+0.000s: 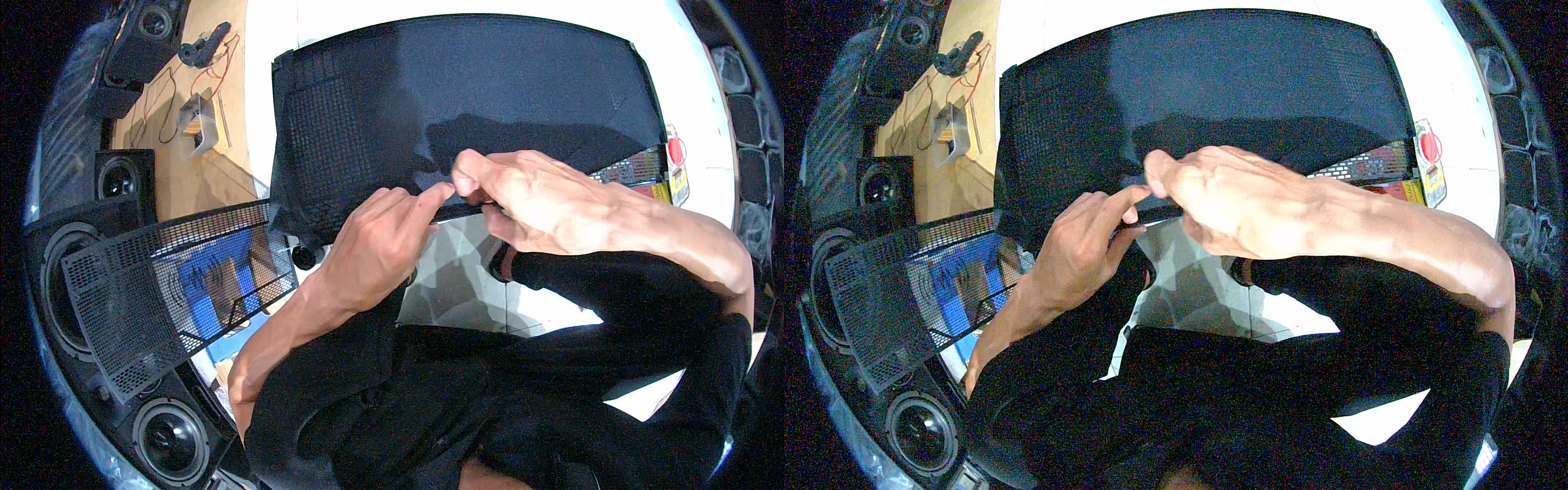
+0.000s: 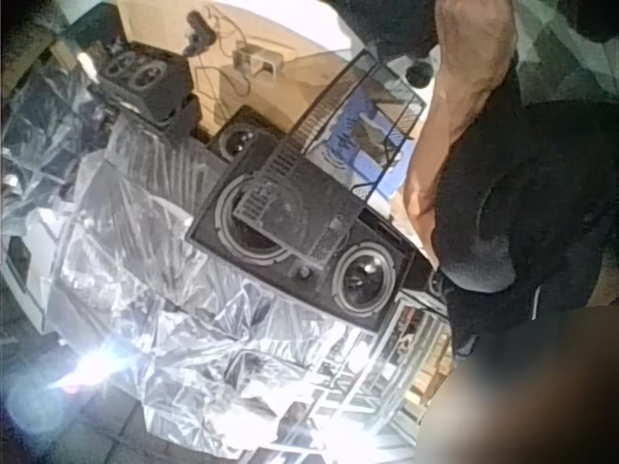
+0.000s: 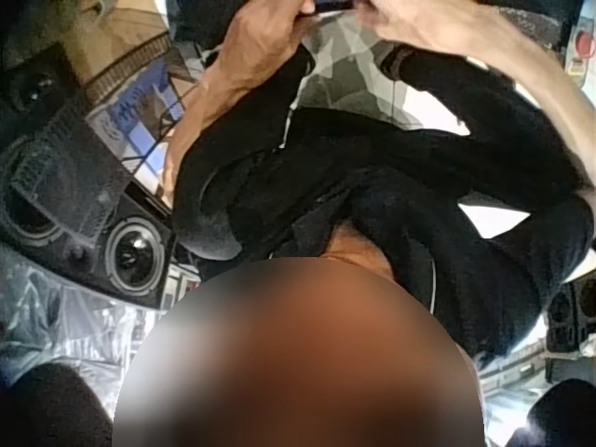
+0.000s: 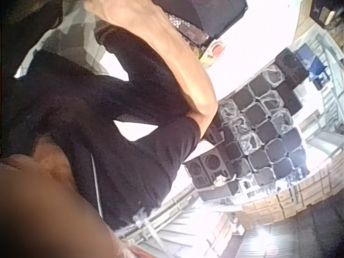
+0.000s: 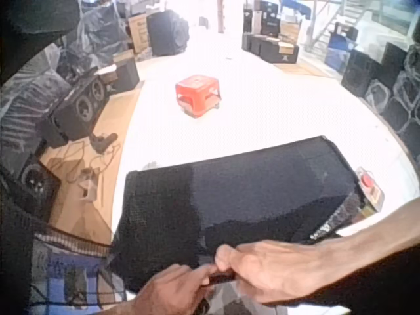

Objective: The person applies a dark adhesive to the edge of a black speaker grille using a small stick, then presses a black foam strip along the glued edge. They smooth the strip, flip the grille, and trim excess foam with scissors.

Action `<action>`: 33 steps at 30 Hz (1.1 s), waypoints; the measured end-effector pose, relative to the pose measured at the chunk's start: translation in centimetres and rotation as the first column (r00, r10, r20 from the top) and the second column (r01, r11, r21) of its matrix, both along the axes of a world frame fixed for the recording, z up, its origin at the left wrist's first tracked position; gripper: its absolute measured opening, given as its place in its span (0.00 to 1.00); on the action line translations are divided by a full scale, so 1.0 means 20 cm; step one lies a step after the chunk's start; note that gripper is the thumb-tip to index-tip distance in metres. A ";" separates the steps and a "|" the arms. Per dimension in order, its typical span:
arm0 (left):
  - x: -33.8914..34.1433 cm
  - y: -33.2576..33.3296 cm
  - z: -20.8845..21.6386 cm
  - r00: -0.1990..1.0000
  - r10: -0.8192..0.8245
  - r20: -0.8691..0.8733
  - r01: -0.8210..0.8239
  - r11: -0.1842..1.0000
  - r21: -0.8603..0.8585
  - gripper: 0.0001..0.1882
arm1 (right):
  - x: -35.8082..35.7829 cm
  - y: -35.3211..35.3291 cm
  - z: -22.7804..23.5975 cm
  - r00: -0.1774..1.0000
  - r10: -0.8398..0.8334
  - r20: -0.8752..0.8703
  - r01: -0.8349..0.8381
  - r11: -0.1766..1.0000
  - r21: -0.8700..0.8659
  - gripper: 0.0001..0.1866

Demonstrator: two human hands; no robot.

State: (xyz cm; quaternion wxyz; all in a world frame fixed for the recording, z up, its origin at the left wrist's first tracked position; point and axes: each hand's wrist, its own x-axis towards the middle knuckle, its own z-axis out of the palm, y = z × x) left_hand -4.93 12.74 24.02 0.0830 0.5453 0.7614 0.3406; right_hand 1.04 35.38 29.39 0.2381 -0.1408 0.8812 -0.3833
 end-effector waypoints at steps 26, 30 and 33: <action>-0.01 -0.41 0.13 0.879 0.453 0.145 -0.474 0.805 0.357 0.24 | -0.29 -0.35 -0.03 0.994 0.037 0.107 -0.033 0.999 -0.034 0.15; 0.08 -0.59 0.07 0.791 0.492 0.364 -0.612 0.652 0.448 0.24 | -0.40 -0.54 -0.07 0.989 0.146 0.037 -0.142 0.987 -0.078 0.14; 0.15 -0.64 0.06 0.674 0.561 0.481 -0.736 0.565 0.374 0.23 | -0.41 -0.53 -0.06 0.981 0.141 0.135 -0.132 0.989 -0.072 0.14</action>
